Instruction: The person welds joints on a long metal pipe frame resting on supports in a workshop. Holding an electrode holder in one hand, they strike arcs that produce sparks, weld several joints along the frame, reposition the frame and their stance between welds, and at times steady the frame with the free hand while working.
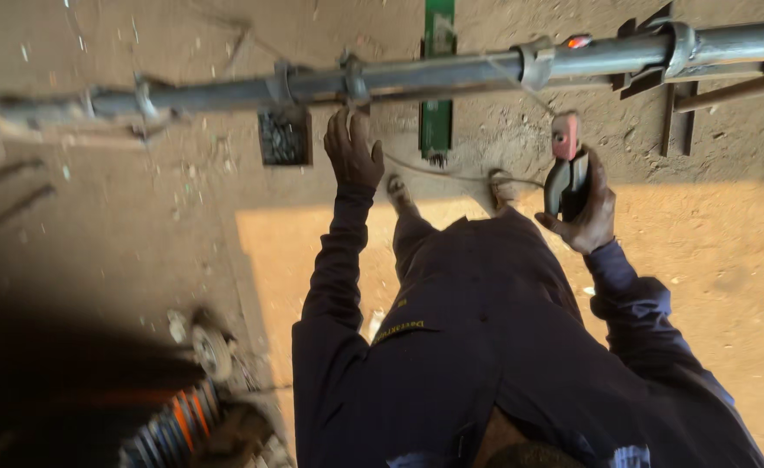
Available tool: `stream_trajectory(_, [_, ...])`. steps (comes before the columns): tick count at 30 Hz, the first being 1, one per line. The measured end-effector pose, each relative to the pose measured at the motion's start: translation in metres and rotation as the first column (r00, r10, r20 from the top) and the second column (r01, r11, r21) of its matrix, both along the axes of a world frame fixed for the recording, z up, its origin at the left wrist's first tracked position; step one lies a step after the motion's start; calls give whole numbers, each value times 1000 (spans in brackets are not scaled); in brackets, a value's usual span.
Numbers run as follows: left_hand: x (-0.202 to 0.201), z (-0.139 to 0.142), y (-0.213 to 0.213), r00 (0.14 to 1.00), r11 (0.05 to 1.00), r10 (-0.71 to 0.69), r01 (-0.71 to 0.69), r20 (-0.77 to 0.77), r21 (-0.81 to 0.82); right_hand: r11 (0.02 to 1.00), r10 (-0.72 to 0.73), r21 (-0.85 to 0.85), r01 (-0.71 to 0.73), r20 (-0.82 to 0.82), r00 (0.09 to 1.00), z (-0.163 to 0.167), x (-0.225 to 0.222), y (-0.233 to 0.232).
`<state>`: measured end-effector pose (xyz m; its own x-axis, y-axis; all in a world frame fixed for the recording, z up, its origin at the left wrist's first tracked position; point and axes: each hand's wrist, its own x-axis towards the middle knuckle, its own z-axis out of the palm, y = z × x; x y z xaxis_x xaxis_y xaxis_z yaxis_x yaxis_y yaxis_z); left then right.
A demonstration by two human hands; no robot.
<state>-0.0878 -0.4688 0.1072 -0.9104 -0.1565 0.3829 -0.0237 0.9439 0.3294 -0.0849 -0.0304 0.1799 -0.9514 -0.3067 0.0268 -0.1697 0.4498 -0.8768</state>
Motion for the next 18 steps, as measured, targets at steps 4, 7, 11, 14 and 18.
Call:
stream_trajectory(4, [-64, 42, -30, 967, 974, -132, 168, 218, -155, 978, -207, 10, 207, 7, 978, -8, 53, -49])
stream_trajectory(7, [-90, 49, -38, 935, 935, -212, 279, 284, -220, 954, -294, 57, 295, -25, 956, -10, 94, -76])
stream_trajectory(11, [-101, 44, -49, 895, 907, -254, 352, 366, -233, 910, -405, -65, 409, 73, 911, -6, 149, -98])
stream_trajectory(14, [-108, 41, -57, 858, 880, -259, 399, 445, -258, 887, -450, -51, 459, 123, 884, -6, 184, -110])
stream_trajectory(18, [-128, 40, -64, 776, 784, -282, 525, 564, -332, 894, -447, 11, 448, 112, 888, -7, 216, -118])
